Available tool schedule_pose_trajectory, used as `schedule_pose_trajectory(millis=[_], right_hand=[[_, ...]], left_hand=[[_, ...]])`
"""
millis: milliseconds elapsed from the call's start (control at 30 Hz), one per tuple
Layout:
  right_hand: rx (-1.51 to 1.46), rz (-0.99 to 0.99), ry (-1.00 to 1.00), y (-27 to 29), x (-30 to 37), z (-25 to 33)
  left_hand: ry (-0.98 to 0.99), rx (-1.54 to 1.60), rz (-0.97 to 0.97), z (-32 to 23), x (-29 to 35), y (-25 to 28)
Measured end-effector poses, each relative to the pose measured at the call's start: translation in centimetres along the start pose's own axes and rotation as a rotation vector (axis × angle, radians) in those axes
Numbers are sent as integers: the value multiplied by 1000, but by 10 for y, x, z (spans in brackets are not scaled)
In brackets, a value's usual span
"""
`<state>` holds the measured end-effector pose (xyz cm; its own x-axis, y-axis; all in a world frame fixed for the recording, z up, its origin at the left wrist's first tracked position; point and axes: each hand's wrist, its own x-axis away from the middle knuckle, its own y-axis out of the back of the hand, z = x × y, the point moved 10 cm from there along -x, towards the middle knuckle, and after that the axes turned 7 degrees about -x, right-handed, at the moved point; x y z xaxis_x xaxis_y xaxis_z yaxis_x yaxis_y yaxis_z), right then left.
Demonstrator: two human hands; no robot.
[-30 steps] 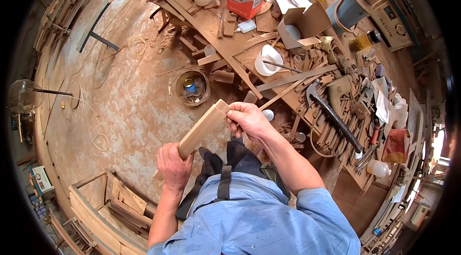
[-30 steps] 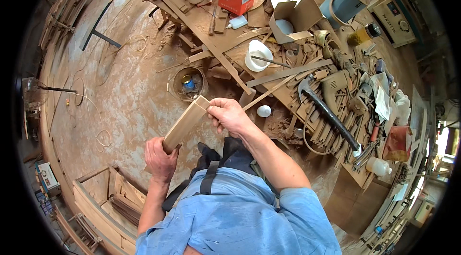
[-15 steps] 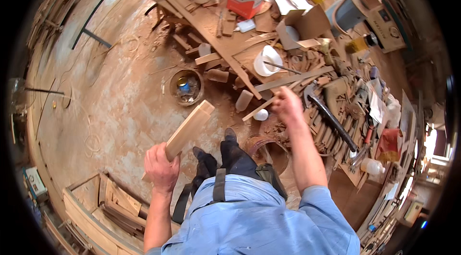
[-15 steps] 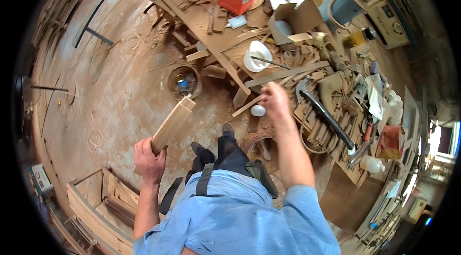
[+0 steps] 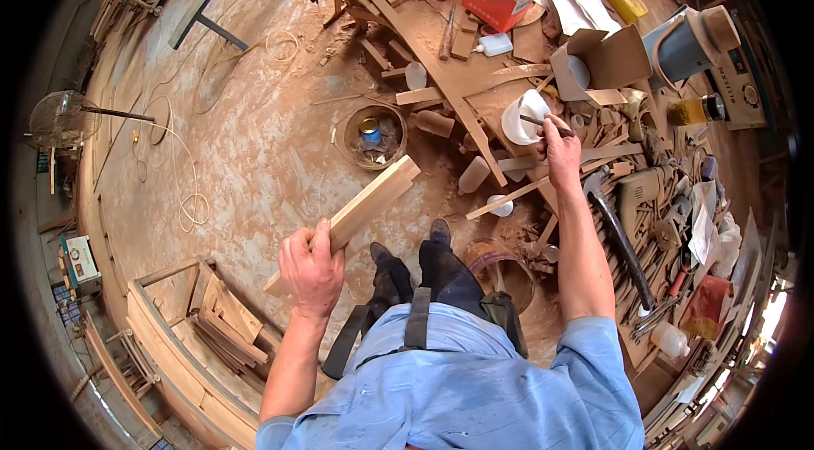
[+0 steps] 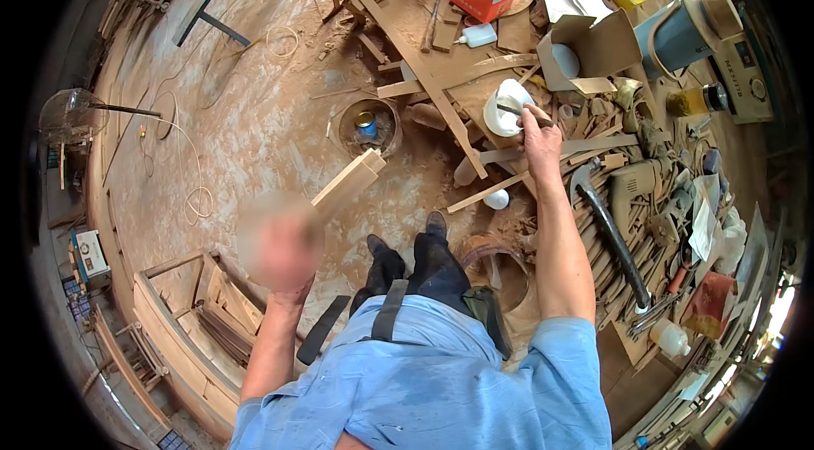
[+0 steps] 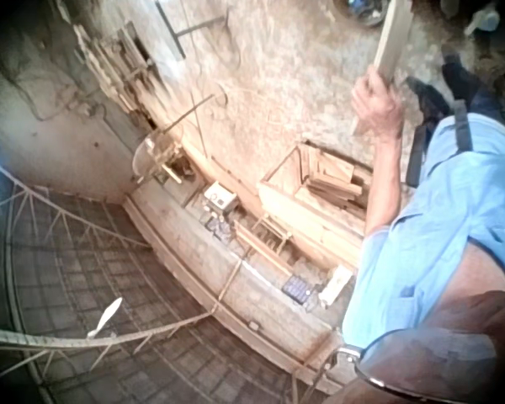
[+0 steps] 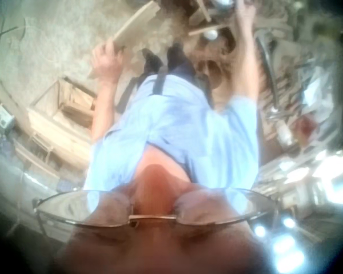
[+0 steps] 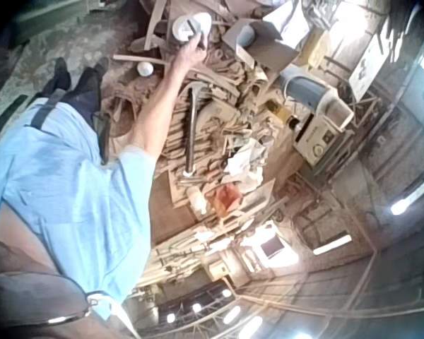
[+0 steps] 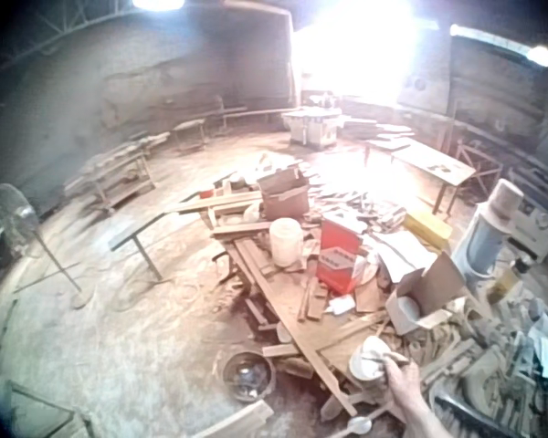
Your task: The person carries a large wooden board to a workbench and applies a substance to its edges using a brush. They then place the board onto a wooden frame structure and use a hammer to tap a smaller wooden piece into position on the board.
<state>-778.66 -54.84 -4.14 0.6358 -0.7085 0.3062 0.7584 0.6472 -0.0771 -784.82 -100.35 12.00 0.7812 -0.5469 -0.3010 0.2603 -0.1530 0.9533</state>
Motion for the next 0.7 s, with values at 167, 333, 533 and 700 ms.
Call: schedule_pose_trajectory(millis=[167,333,533,700], right_hand=[[271,93,222,-7,8,50],[53,32,69,16,5,45],[-214,-25,-163,38,-12,12],[-306,-44,-255,44,-12,0]], left_hand=[[-8,-36,-36,-8,-8,9],[-64,-61,-72,-19,-20,13],[111,301,231,-1,-18,-28],[474,846,595,6,10,-66]])
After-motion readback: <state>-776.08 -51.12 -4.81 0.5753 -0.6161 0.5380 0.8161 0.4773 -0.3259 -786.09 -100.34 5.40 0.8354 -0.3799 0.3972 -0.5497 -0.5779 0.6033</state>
